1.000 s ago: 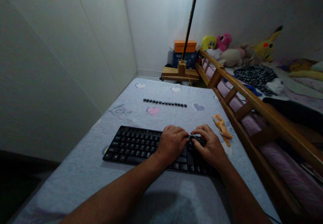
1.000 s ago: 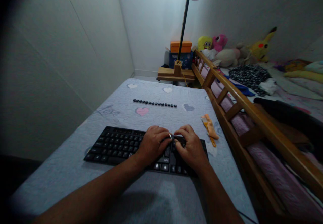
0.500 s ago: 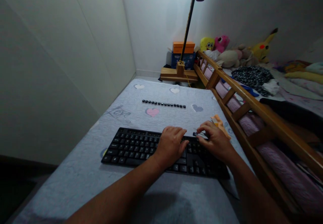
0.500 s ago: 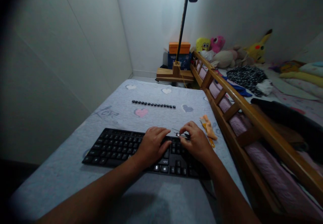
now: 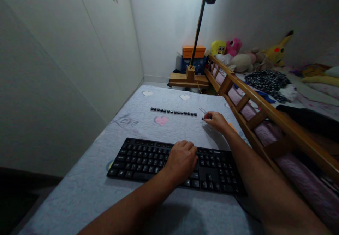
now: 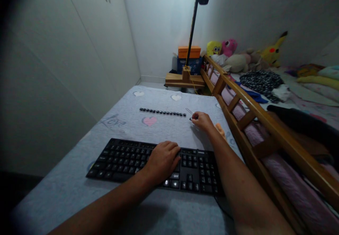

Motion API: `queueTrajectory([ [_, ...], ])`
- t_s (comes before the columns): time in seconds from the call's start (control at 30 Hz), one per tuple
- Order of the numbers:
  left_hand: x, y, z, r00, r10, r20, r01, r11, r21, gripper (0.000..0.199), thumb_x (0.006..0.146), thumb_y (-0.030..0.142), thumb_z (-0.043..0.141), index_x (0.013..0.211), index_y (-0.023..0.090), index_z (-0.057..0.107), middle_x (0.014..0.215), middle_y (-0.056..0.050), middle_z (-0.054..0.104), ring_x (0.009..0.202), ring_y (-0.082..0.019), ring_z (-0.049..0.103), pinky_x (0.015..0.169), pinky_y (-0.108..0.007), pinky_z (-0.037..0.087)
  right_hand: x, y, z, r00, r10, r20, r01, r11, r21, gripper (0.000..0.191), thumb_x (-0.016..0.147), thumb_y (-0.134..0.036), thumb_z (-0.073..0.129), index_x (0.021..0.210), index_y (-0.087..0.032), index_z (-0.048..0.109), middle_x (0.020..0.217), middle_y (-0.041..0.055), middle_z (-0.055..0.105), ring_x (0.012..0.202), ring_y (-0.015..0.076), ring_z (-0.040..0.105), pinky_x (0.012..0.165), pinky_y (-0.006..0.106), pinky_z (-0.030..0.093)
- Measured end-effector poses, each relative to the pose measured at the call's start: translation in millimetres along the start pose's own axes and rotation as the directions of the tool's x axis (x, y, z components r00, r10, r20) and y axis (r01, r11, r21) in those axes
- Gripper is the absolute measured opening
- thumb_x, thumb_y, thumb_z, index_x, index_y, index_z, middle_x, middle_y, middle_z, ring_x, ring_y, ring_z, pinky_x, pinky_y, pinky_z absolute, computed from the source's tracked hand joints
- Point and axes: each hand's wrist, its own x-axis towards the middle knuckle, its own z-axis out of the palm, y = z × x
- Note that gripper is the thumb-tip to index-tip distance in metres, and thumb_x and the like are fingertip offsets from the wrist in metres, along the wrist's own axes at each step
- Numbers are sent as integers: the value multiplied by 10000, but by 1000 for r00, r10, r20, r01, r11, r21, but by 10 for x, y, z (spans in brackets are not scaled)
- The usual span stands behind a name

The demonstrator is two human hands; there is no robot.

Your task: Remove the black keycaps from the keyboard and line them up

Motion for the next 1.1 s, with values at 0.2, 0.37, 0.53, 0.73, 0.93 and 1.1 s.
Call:
queueTrajectory([
  [0.2, 6, 5, -23, 1000, 7, 18, -7, 1000, 1, 111, 867, 238, 555, 948, 185, 609, 971, -55, 633, 963, -228, 548, 874, -376, 441, 256, 67, 165, 998, 54, -28, -54, 999, 0, 115, 692, -183, 600, 764, -176, 689, 674, 5, 666, 593, 121, 545, 564, 218, 370],
  [0.37, 4, 7, -20, 1000, -4, 25, 4, 1000, 0, 95, 868, 242, 554, 926, 183, 602, 959, -52, 631, 950, -229, 546, 866, -379, 441, 334, 81, 256, 996, 78, -43, -78, 997, -1, 127, 711, -186, 605, 793, -170, 700, 691, 18, 667, 609, 128, 552, 577, 225, 373],
  [0.53, 11, 8, -16, 1000, -5, 26, 5, 1000, 3, 83, 866, 245, 558, 917, 189, 592, 953, -44, 630, 951, -232, 543, 862, -387, 443, 360, 94, 279, 996, 85, -41, -85, 996, -4, 127, 720, -189, 607, 799, -178, 707, 683, 13, 662, 619, 131, 559, 583, 224, 373],
  [0.73, 19, 9, -15, 1000, -9, 25, 9, 1000, 11, 77, 860, 235, 561, 910, 186, 591, 950, -46, 626, 945, -231, 539, 859, -388, 441, 375, 106, 294, 996, 74, -40, -75, 997, -13, 127, 712, -196, 619, 793, -189, 717, 679, 5, 666, 625, 133, 562, 598, 224, 382],
  [0.93, 18, 18, -21, 999, -7, 37, 6, 1000, 6, 92, 875, 238, 538, 914, 179, 596, 954, -57, 628, 948, -230, 541, 866, -385, 439, 366, 102, 317, 995, 82, -61, -83, 996, -11, 122, 710, -197, 622, 786, -199, 717, 704, 5, 683, 652, 142, 579, 628, 227, 401],
  [1.1, 19, 22, -32, 999, -7, 34, 7, 1000, 5, 84, 870, 233, 541, 912, 181, 592, 957, -51, 627, 948, -232, 540, 859, -388, 444, 363, 97, 312, 994, 92, -62, -93, 996, -7, 160, 713, -192, 625, 841, -195, 723, 728, 14, 690, 669, 146, 586, 643, 230, 408],
])
